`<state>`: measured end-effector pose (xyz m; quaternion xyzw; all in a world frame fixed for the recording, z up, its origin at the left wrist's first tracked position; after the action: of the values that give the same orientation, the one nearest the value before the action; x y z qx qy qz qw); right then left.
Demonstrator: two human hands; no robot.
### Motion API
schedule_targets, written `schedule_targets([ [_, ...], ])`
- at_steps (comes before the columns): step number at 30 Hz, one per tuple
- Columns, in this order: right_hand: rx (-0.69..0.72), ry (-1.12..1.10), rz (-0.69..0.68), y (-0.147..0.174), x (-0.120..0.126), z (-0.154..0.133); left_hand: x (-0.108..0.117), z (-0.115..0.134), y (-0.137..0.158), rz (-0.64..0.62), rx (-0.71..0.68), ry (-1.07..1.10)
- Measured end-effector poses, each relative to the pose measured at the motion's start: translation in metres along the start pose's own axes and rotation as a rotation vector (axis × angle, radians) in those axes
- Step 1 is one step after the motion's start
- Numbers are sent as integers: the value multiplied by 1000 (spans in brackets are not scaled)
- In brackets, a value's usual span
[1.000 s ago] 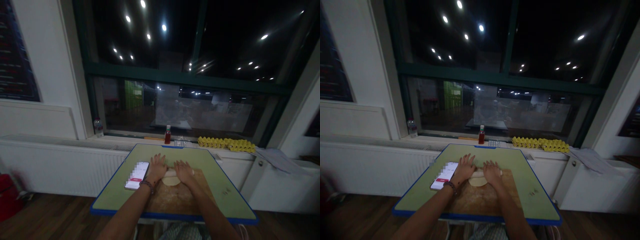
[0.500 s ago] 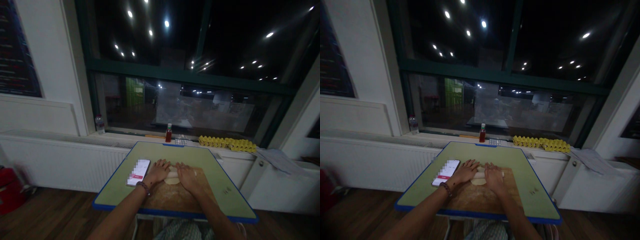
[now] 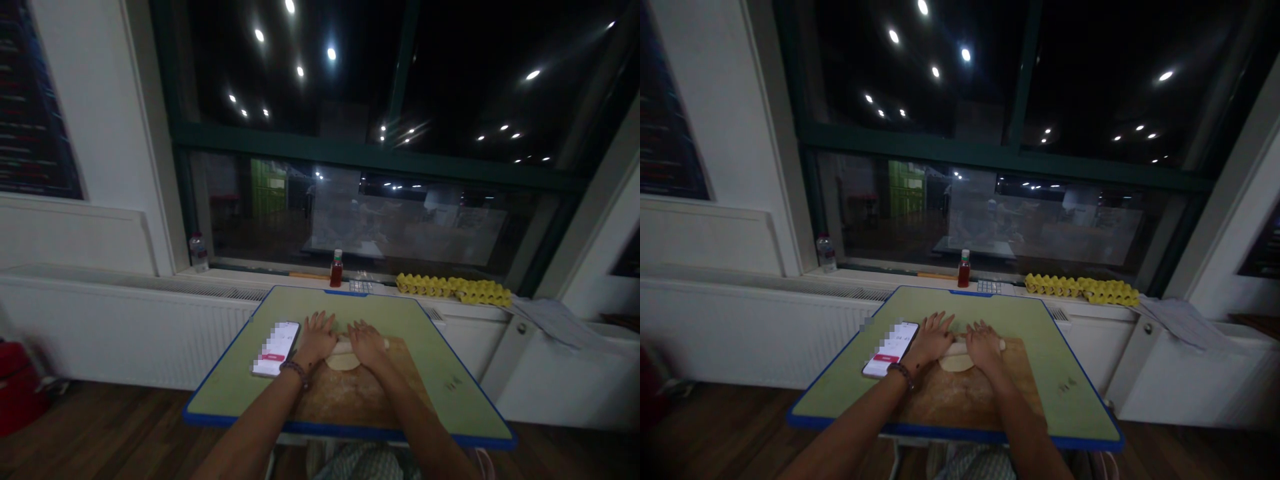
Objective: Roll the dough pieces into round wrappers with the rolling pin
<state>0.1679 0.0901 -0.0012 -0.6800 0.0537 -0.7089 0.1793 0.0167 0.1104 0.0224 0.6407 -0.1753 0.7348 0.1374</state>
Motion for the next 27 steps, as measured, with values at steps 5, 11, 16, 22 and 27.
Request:
schedule_targets([
  [5, -5, 44, -27, 8, 4, -4, -1, 1, 3, -146, -9, 56],
  [11, -72, 6, -32, 41, 13, -9, -7, 3, 24, -70, -159, 67],
  [16, -77, -45, -22, 46, 13, -9, -10, 4, 26, 2, -174, 24],
  [22, -104, -41, -69, 8, 11, -9, -5, 4, 3, 91, -27, -45],
  [27, -105, -53, -78, -4, 6, -8, -4, 1, -6, -2, 26, -27],
])
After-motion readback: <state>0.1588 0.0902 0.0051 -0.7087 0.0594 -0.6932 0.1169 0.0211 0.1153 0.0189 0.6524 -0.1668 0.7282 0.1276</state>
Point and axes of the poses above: each hand's wrist, its own y-axis away from the middle knuckle, its own x-axis out of the back of the hand, z = x × y, the point moved 2 cm from there along -y, towards the middle knuckle, and after that the axes turned 3 degrees about -x, right-handed, at the moved point
